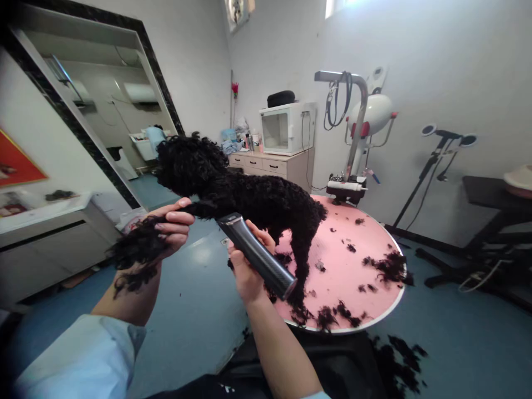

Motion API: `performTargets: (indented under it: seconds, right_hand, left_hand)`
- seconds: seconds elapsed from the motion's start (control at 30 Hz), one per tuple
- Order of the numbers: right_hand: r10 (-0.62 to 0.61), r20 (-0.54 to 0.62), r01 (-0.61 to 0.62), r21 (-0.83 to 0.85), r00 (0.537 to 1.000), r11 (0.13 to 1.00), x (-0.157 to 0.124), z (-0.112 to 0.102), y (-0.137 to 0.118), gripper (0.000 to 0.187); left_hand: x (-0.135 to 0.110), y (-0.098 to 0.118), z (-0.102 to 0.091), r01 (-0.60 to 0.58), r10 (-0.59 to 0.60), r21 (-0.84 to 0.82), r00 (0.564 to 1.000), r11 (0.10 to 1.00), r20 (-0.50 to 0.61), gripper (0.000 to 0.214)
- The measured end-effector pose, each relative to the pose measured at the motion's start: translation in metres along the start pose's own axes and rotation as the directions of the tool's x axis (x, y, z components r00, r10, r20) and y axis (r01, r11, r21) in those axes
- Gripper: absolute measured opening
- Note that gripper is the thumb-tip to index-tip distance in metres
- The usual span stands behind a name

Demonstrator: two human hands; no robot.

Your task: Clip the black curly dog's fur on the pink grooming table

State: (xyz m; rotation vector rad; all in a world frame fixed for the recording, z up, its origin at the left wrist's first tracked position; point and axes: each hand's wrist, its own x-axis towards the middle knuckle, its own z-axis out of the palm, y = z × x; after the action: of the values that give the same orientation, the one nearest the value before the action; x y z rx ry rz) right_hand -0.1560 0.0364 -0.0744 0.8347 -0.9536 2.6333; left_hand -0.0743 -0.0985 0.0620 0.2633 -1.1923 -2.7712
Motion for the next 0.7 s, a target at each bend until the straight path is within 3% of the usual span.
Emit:
performTargets:
  seconds: [0.2,0.37,0.47,0.57,0.7]
  right_hand:
    - [-0.274,0.181,0.317,-0.279,0.945,0.906,0.007,0.012,-0.008,0.038]
    - [-0.467,0.242,0.524,-0.307,0.85,0.795,0.01,0.005,-0.01,0.049]
    - [-0.518,0.34,0.618,-0.373,0.785,0.692,0.017,0.009,-0.002,0.049]
    - [-0.519,0.415,0.663,-0.404,0.747,0.63,0.014,0.007,0.001,0.048]
    - [-0.571,0.412,0.704,-0.4,0.71,0.586,0.009,-0.003,-0.002,0.057]
  left_hand:
    - [0.002,-0.005,0.016,0.013,0.004,-0.164,0.994,0.986,0.107,0.022]
    - [0.003,-0.006,0.016,0.047,-0.022,-0.186,0.99,0.981,0.138,0.019]
    - [0.004,-0.007,0.016,0.02,0.009,-0.193,0.989,0.981,0.149,0.016]
    - [0.006,-0.007,0.016,0.037,-0.006,-0.197,0.988,0.98,0.157,0.017]
    - [0.006,-0.007,0.021,0.036,-0.013,-0.178,0.991,0.983,0.131,0.02]
